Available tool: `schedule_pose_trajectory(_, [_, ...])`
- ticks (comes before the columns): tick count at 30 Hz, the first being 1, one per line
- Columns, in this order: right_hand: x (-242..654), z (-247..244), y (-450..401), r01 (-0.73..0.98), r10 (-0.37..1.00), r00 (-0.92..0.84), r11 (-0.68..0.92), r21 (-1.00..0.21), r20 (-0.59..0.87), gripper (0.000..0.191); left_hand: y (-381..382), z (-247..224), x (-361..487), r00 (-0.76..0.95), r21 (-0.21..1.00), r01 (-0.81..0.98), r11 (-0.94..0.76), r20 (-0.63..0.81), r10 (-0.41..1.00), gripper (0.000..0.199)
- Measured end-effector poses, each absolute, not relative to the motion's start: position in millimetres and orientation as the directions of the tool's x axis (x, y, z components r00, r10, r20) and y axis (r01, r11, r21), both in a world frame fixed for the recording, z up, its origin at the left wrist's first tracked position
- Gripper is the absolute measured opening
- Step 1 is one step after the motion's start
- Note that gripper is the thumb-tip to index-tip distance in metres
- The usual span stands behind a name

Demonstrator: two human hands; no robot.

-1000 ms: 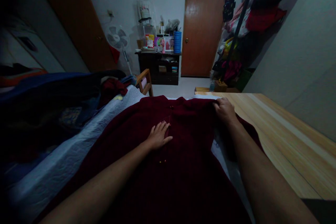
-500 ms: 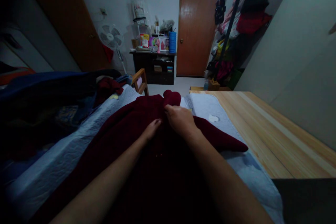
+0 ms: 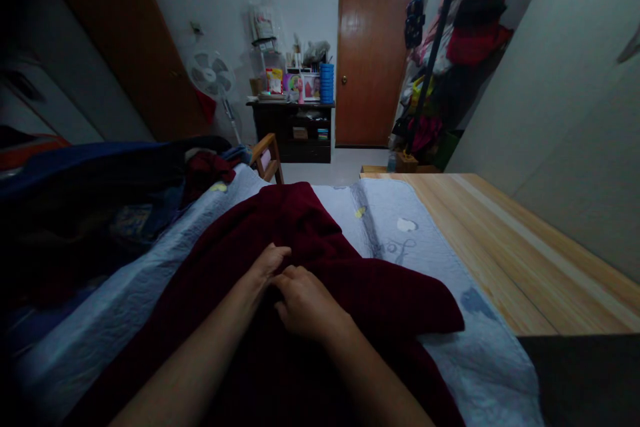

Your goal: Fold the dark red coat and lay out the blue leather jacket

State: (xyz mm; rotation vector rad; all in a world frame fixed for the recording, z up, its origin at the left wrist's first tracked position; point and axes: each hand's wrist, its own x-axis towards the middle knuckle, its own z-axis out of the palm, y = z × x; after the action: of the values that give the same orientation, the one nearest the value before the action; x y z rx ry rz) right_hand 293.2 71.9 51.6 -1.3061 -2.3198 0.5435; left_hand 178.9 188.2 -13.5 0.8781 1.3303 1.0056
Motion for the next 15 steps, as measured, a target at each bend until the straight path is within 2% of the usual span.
schedule_pose_trajectory(3, [321.6,58.1,63.5,0.652,0.896,-0.378,0.437,-0.62,0.234,0.037,184.8,-10.2,179.9,-0.042,0.955,-0.107,0.277,-0.283,0.958,0.014])
schedule_pose_trajectory(6, [358.3,57.5,59.3,0.717,0.941,-0.214,0.333,-0.612,0.261,0.03,184.4,-1.7,171.4,-0.057,0.967,-0.138,0.214,-0.223,0.973,0.01])
schedule_pose_trajectory(8, [381.3,54.0,56.6,0.788,0.956,-0.133,0.262,-0.556,0.262,0.032,186.9,4.1,161.8,-0.081,0.973,-0.154,0.174,-0.188,0.979,0.021])
schedule_pose_trajectory(12, [400.5,51.9,44.4,0.808,0.977,-0.109,0.193,-0.557,0.181,0.059,194.3,9.3,143.3,-0.108,0.977,-0.153,0.151,-0.168,0.98,0.039])
schedule_pose_trajectory(13, [397.4,52.9,40.1,0.795,0.973,-0.115,0.211,-0.568,0.2,0.058,195.4,9.2,140.2,-0.104,0.977,-0.147,0.155,-0.171,0.98,0.042])
schedule_pose_trajectory(15, [383.1,54.4,31.1,0.756,0.952,-0.142,0.282,-0.59,0.272,0.041,194.6,8.8,135.7,-0.102,0.976,-0.129,0.175,-0.188,0.977,0.051])
